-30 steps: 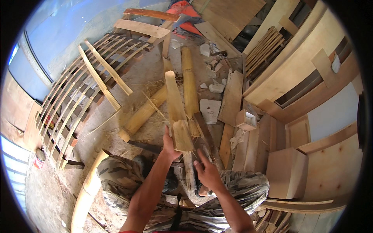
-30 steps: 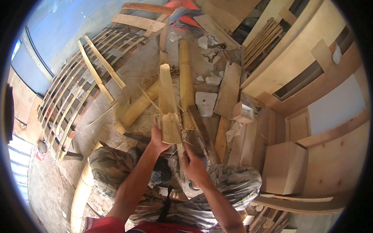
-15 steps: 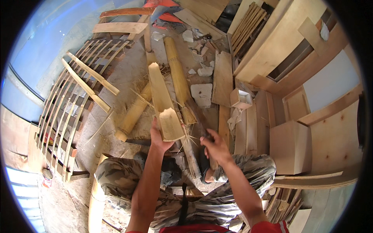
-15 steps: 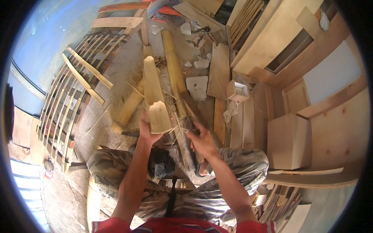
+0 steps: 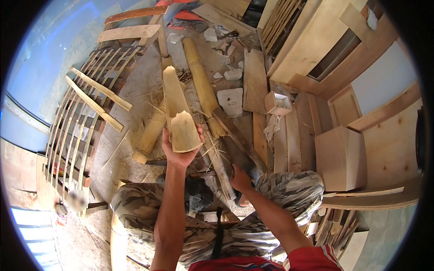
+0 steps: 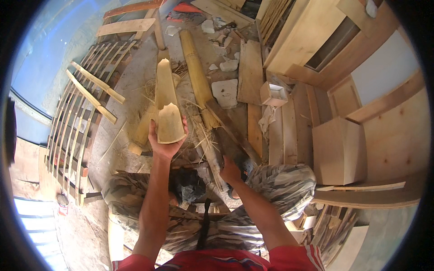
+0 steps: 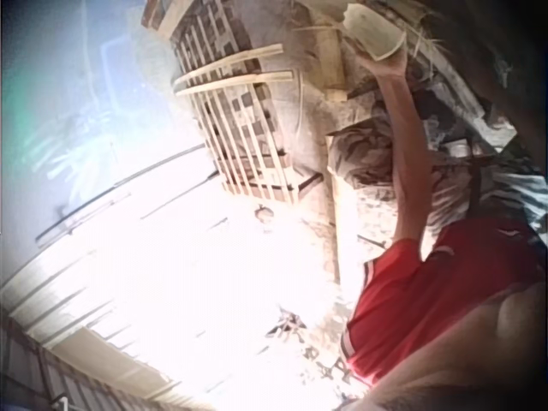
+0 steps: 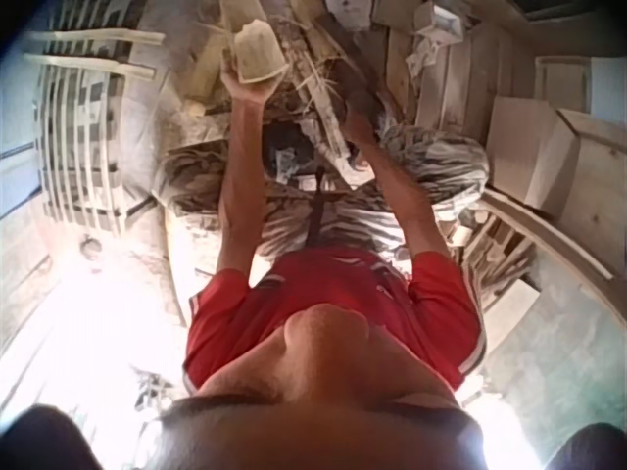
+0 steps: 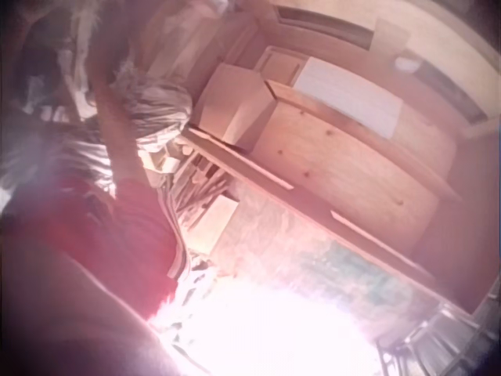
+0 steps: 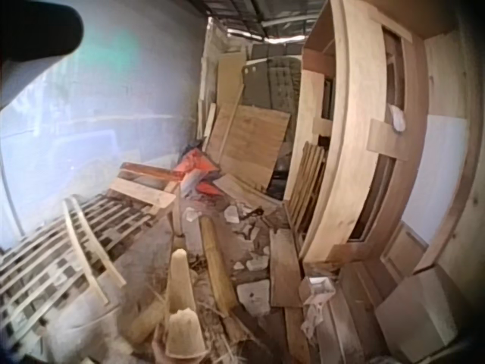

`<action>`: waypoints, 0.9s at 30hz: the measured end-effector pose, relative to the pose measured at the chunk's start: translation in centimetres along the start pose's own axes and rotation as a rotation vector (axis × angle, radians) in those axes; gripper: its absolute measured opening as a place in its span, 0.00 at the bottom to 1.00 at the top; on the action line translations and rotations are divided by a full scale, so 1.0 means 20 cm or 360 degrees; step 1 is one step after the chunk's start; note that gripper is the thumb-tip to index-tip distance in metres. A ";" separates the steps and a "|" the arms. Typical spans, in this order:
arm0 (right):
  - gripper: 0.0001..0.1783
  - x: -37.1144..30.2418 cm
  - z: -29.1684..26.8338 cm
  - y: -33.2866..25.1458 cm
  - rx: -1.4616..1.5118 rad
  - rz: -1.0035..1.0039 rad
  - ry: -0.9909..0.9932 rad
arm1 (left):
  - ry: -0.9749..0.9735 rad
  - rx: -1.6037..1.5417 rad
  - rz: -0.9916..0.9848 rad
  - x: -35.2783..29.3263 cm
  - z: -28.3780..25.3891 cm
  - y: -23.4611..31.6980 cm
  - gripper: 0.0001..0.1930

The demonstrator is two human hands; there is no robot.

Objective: The person uses a machete to split a long bamboo pole into smaller sections. They then sit on the floor and continue splitting a shorter bamboo piece into thin strips, adjusting their grip and the bamboo orientation as needed.

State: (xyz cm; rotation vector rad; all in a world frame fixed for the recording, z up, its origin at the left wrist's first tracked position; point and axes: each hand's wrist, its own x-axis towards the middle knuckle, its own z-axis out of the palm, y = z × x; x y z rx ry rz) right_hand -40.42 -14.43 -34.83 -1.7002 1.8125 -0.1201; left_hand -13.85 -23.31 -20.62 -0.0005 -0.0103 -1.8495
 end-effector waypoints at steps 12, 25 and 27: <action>0.36 0.34 0.35 0.33 0.0306 0.0056 -0.0113 | 0.0260 0.0077 -0.0047 -0.01 0.07 0.03 0.37; 0.56 0.54 -0.07 0.92 -0.0618 0.0973 -0.0029 | 0.0467 0.0088 -0.0111 0.03 0.11 -0.02 0.41; 0.57 0.63 -0.01 1.04 -0.0578 0.1006 -0.0193 | 0.0428 0.0127 -0.0101 0.02 0.09 -0.01 0.41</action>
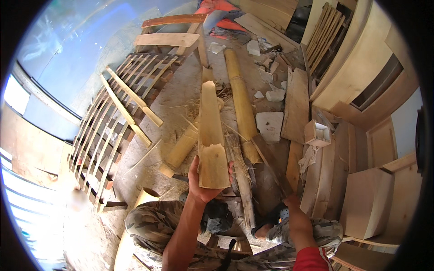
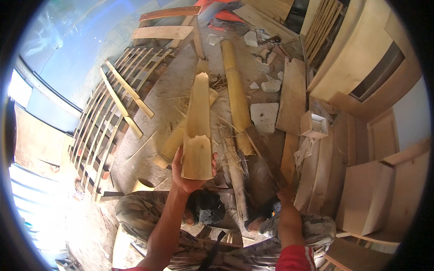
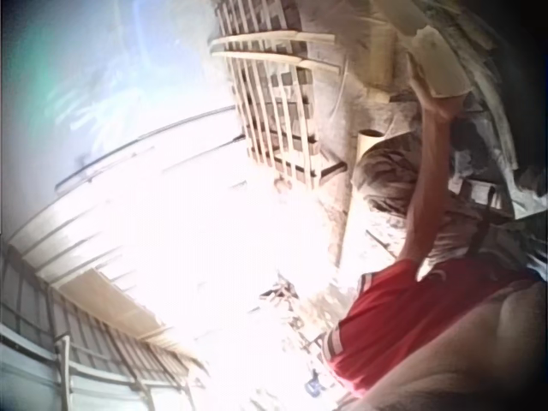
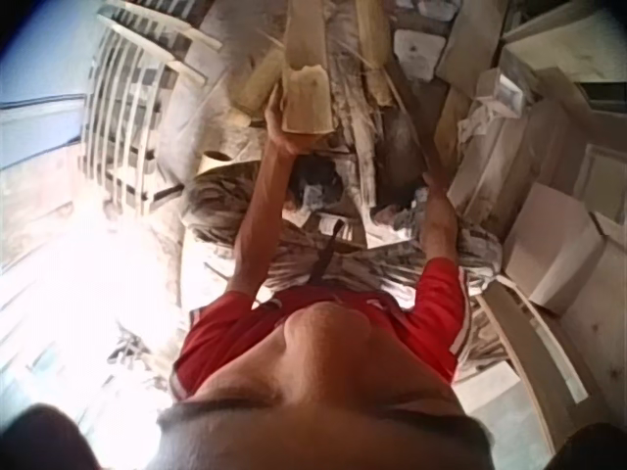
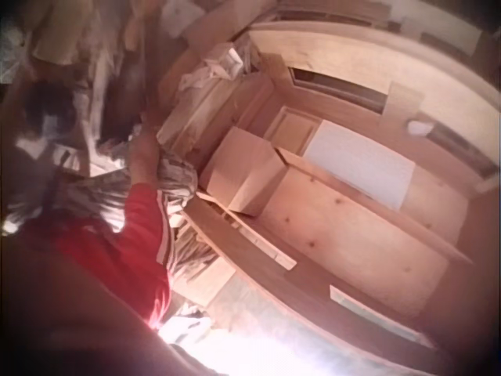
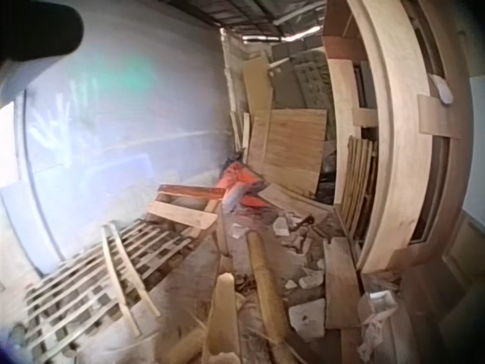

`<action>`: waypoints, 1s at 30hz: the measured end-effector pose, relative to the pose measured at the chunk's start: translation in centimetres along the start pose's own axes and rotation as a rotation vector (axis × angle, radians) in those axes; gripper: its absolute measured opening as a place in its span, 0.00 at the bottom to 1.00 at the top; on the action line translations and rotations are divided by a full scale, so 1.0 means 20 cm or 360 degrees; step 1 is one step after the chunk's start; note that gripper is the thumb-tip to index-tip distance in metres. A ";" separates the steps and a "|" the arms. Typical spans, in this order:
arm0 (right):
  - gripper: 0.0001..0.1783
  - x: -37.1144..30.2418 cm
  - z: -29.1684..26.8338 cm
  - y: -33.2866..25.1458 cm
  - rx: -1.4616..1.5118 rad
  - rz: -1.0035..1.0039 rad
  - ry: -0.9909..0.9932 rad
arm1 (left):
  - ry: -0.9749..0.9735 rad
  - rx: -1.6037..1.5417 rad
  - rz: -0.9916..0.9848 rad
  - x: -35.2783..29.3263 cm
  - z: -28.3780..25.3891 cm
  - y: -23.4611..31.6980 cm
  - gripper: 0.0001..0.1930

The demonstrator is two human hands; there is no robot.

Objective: The person uses a machete to split a long bamboo pole into smaller sections. They then sit on the floor and continue splitting a shorter bamboo piece into thin strips, adjusting their grip and the bamboo orientation as needed.

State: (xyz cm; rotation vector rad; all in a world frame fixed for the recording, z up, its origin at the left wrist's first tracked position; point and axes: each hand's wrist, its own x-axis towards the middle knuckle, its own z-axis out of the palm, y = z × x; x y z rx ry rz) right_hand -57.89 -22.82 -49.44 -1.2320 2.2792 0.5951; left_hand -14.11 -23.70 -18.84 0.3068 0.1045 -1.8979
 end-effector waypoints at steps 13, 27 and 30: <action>0.42 -0.25 -0.56 -0.18 0.0484 -0.0811 0.0634 | 0.0019 -0.0019 -0.0008 0.03 0.04 -0.01 0.34; 0.29 -1.40 -1.39 -0.66 0.1669 -0.0487 -0.0918 | 0.0378 0.0314 -0.0097 -0.21 -0.07 0.02 0.26; 0.32 -1.52 -1.40 -0.61 0.1766 -0.0634 -0.0976 | 0.0426 0.0433 -0.0072 -0.27 -0.05 0.06 0.28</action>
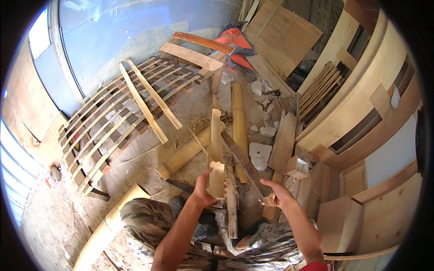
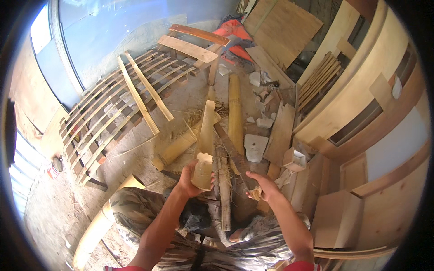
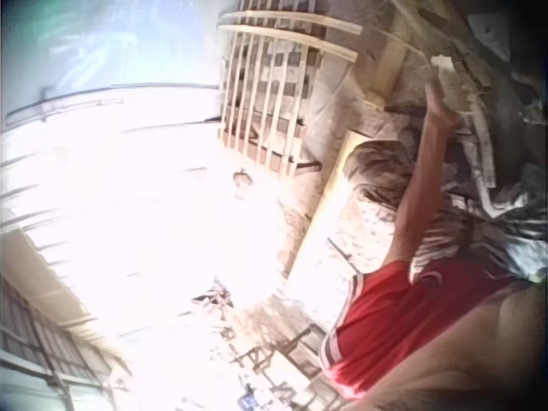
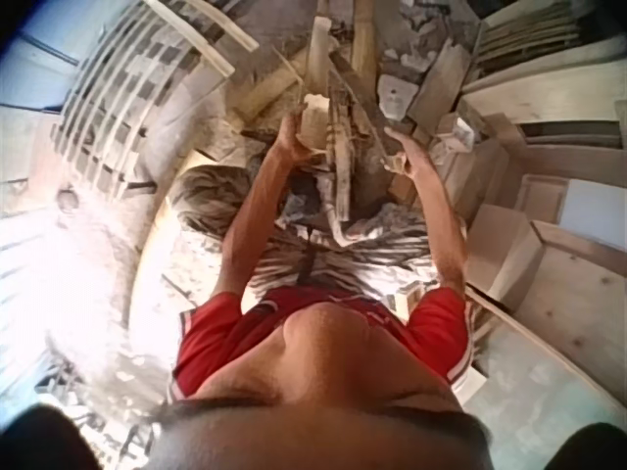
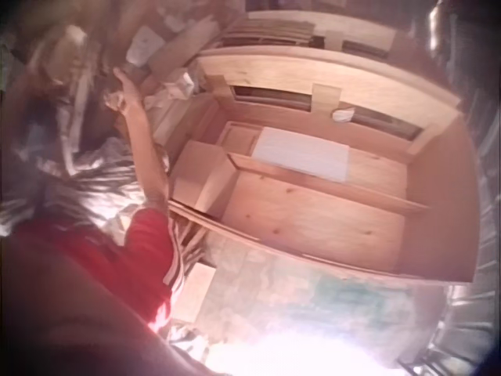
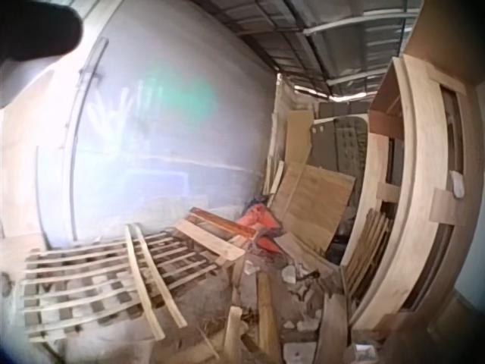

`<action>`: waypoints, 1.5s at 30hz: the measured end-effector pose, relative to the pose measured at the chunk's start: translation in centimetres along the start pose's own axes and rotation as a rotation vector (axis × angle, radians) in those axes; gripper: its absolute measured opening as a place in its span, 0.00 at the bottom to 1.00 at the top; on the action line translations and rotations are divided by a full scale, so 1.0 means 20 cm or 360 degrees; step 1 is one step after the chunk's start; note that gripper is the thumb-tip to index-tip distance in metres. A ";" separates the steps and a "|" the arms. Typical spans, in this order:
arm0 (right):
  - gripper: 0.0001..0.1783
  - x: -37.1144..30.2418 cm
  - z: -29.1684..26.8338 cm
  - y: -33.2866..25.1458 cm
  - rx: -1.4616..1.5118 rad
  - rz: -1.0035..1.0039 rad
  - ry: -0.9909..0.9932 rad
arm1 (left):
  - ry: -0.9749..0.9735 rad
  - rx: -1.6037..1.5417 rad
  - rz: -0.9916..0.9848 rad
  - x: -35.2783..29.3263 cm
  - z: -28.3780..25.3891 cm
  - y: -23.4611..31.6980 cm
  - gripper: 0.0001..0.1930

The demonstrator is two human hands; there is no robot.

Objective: The person uses a machete to split a long bamboo pole into smaller sections. They then sit on the floor and continue splitting a shorter bamboo piece into thin strips, adjusting their grip and the bamboo orientation as needed.

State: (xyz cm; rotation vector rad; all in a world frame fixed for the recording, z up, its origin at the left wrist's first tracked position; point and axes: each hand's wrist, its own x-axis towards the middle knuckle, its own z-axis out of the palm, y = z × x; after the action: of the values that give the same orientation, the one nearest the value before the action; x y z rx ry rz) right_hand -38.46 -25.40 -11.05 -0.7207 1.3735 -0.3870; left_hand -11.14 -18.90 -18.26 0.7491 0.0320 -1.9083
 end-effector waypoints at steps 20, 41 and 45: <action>0.45 -0.08 0.26 0.33 -0.0779 -0.0885 0.0260 | -0.0175 -0.0087 -0.0136 0.03 -0.10 -0.09 0.28; 0.42 0.56 0.54 -0.17 -0.0475 -0.1022 0.0433 | -0.0332 -0.0403 -0.0115 0.05 0.03 -0.10 0.38; 0.36 0.72 0.55 -0.30 -0.0348 -0.0611 0.0180 | -0.0290 -0.0383 -0.0122 0.05 -0.06 -0.09 0.39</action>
State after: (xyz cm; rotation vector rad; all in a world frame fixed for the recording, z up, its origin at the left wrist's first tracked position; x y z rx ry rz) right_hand -24.21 -36.36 -17.49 -1.1656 1.3962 -0.5924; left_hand -12.30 -18.36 -20.33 0.4162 0.1759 -1.9951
